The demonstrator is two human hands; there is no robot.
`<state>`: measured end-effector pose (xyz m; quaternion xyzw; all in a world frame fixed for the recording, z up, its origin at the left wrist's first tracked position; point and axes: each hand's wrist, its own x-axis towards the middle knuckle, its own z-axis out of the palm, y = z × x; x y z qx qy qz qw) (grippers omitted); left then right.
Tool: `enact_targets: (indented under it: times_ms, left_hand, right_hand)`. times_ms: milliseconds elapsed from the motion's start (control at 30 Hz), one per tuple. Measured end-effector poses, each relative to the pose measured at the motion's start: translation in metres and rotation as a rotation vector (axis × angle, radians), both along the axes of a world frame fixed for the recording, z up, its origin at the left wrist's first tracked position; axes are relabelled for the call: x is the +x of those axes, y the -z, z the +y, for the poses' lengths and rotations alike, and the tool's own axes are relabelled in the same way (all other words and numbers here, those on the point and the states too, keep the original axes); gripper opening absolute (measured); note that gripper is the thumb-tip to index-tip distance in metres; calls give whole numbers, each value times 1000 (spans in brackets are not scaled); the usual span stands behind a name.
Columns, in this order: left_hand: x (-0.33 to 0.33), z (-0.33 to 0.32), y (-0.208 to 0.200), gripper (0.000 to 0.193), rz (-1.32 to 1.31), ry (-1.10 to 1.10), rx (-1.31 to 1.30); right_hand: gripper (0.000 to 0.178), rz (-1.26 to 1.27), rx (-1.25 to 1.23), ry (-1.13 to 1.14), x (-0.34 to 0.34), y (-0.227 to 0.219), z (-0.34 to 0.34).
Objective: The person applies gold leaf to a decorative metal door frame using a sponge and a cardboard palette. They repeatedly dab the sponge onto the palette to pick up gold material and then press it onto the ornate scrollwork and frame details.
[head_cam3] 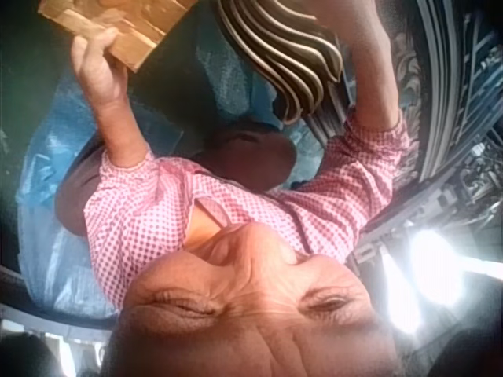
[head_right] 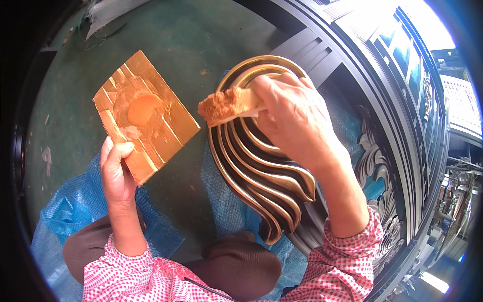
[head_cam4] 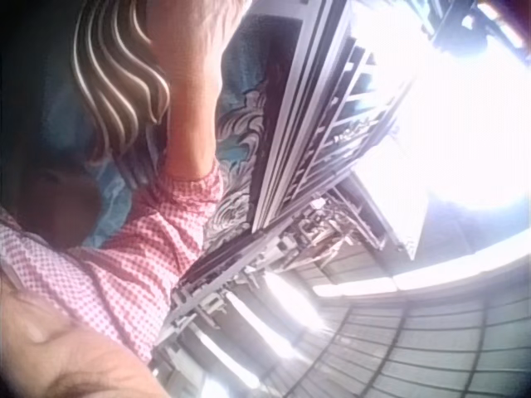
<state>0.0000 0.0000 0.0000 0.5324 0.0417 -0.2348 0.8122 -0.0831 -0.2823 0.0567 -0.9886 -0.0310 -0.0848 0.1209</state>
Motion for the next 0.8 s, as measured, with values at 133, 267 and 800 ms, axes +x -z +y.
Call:
enact_targets:
  times_ms: [133, 267, 800]
  left_hand:
    - [-5, 0, 0, 41, 28, -2, -30]
    - [-5, -1, 3, 41, 25, -8, -43]
    - [-2, -5, -2, 37, 21, -17, -23]
  right_hand:
    - [18, 166, 11, 20, -17, -15, 3]
    - [15, 14, 46, 251, -28, -29, -21]
    - [16, -14, 136, 200, -13, -3, -11]
